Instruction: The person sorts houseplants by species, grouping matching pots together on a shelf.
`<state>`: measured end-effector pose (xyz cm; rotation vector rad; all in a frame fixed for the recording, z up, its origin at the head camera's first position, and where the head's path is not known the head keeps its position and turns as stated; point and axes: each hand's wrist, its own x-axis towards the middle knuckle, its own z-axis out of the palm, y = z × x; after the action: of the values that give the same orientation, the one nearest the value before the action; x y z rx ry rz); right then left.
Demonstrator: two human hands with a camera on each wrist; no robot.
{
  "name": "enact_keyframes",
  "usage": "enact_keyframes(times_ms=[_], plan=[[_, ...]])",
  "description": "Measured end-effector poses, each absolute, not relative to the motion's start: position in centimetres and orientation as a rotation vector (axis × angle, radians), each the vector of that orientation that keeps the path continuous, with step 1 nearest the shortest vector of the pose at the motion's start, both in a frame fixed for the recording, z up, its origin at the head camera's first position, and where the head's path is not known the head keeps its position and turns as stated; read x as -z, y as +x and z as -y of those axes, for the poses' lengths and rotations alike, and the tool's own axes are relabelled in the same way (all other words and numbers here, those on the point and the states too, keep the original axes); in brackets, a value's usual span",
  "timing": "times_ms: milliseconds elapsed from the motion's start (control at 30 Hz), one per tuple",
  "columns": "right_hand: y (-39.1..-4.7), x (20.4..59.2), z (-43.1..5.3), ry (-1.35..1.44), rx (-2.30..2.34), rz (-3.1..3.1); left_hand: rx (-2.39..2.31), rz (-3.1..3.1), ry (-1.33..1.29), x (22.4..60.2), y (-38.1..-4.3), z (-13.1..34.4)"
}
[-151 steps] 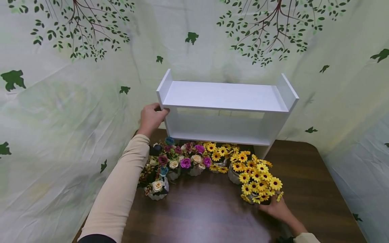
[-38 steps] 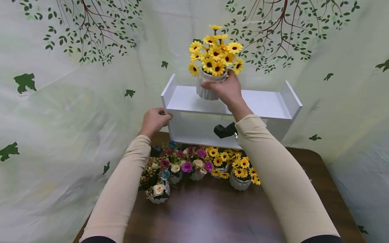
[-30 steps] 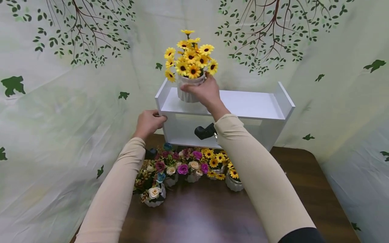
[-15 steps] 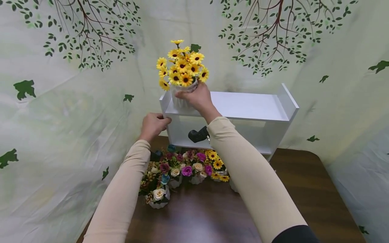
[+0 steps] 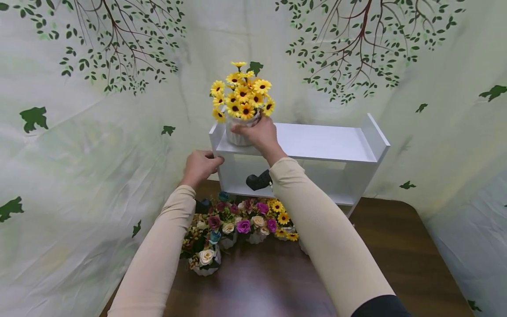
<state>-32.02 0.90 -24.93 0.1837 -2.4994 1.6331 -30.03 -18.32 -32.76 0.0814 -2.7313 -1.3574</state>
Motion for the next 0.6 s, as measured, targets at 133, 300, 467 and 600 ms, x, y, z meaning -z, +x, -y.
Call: enact_keyframes(times_ms=[133,300,467,600], plan=[[-32.3,25.6,-0.6,0.199,-1.658,2.501,1.299,2.744,0.083,32.8,-30.1,18.3],[-32.3,26.1,-0.5,0.255,-1.681,2.470,1.254,2.755,0.091,32.6,-30.0,18.3],[-31.8,26.7,-1.3,0.371,-1.691,2.436,1.239,2.780,0.091,32.7,-29.7,18.1],[-31.2,26.7,-2.3,0.450,-1.613,2.449,1.194,2.764,0.084,32.9,-29.5,18.2]])
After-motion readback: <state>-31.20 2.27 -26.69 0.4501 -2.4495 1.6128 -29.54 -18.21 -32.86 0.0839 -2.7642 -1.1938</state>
